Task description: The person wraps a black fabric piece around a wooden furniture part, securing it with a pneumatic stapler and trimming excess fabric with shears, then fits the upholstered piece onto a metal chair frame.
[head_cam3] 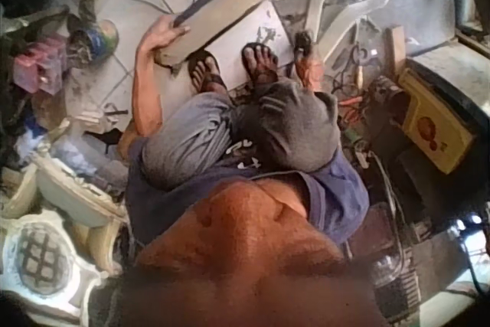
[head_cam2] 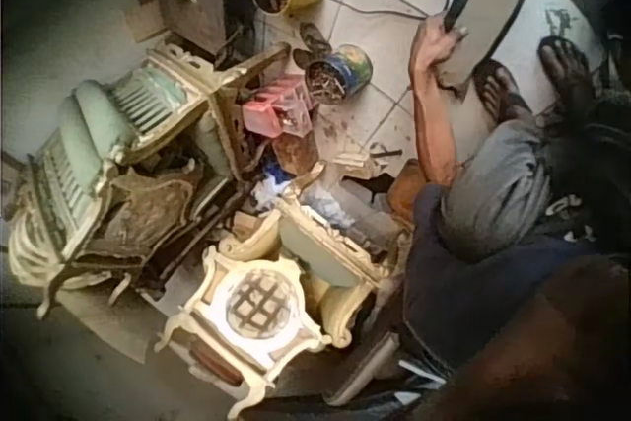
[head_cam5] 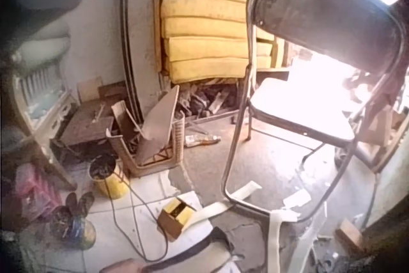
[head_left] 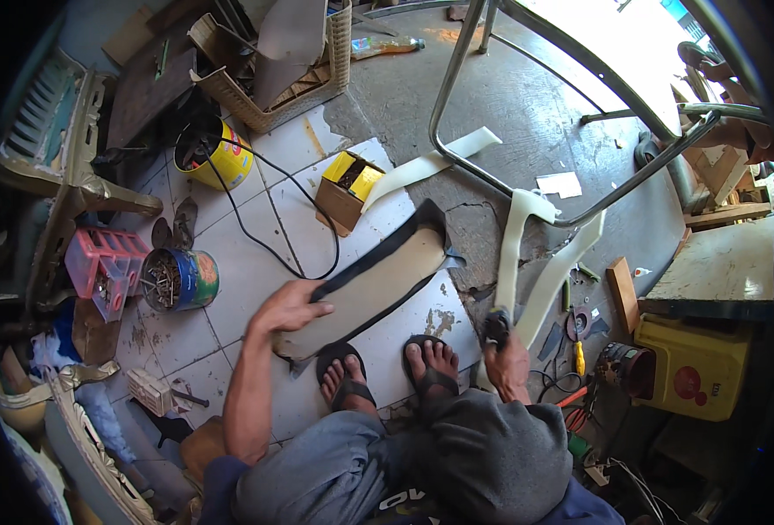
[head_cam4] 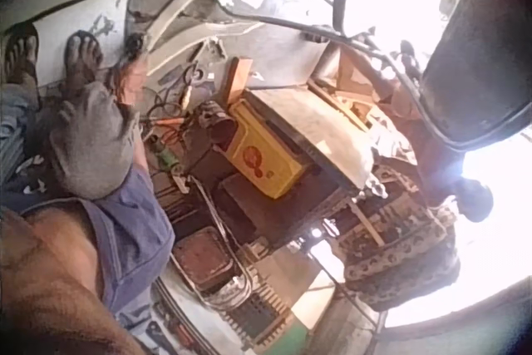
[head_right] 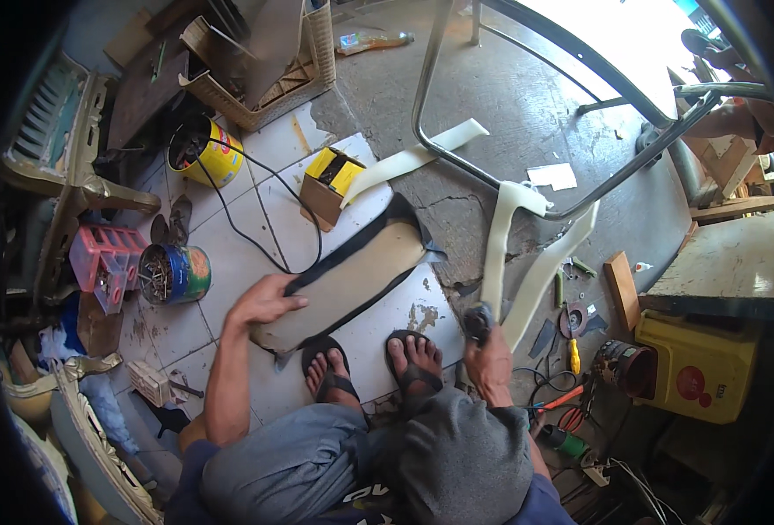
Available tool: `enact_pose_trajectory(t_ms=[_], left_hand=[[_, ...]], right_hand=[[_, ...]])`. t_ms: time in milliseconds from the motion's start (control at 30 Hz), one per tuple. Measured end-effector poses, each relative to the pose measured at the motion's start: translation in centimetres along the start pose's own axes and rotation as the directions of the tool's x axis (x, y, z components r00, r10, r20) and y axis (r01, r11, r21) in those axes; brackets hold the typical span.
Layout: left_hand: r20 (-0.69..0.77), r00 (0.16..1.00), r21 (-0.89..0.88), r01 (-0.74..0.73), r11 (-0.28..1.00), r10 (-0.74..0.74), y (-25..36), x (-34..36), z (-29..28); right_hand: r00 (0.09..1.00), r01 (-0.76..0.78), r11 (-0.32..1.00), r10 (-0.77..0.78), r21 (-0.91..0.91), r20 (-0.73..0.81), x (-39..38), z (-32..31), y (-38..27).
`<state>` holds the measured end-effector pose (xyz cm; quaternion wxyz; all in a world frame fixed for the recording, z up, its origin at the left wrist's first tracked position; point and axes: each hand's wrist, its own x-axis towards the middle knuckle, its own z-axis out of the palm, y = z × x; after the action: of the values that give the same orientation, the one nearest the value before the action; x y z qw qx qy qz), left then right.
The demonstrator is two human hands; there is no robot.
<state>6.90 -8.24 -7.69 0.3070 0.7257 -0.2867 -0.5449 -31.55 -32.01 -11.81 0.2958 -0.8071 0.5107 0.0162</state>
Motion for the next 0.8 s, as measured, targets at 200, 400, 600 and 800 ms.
enact_pose_trajectory(t_ms=[200, 400, 600, 800], left_hand=[[0.068, 0.995, -0.343, -0.04, 0.939, 0.068, 2.1, -5.0, -5.5], [-0.003, 0.966, -0.276, -0.249, 0.928, 0.258, 6.2, -0.7, -3.6], [-0.617, 0.712, -0.321, -0.617, 0.718, 0.337, 9.3, 1.0, 4.0], [-0.46, 0.849, -0.771, -0.526, 0.359, 0.259, 2.6, -2.3, 6.7]], right_hand=[[0.943, -0.187, 0.859, 0.294, -0.476, 0.159, -1.3, -2.8, 6.5], [0.799, 0.137, 0.499, -0.566, 0.855, 0.202, 3.4, -8.9, -11.3], [0.418, 0.906, 0.325, -0.793, 0.271, -0.444, 4.4, -6.8, -23.5], [0.26, 0.965, 0.261, -0.965, -0.012, -0.041, 1.1, -3.2, -22.1]])
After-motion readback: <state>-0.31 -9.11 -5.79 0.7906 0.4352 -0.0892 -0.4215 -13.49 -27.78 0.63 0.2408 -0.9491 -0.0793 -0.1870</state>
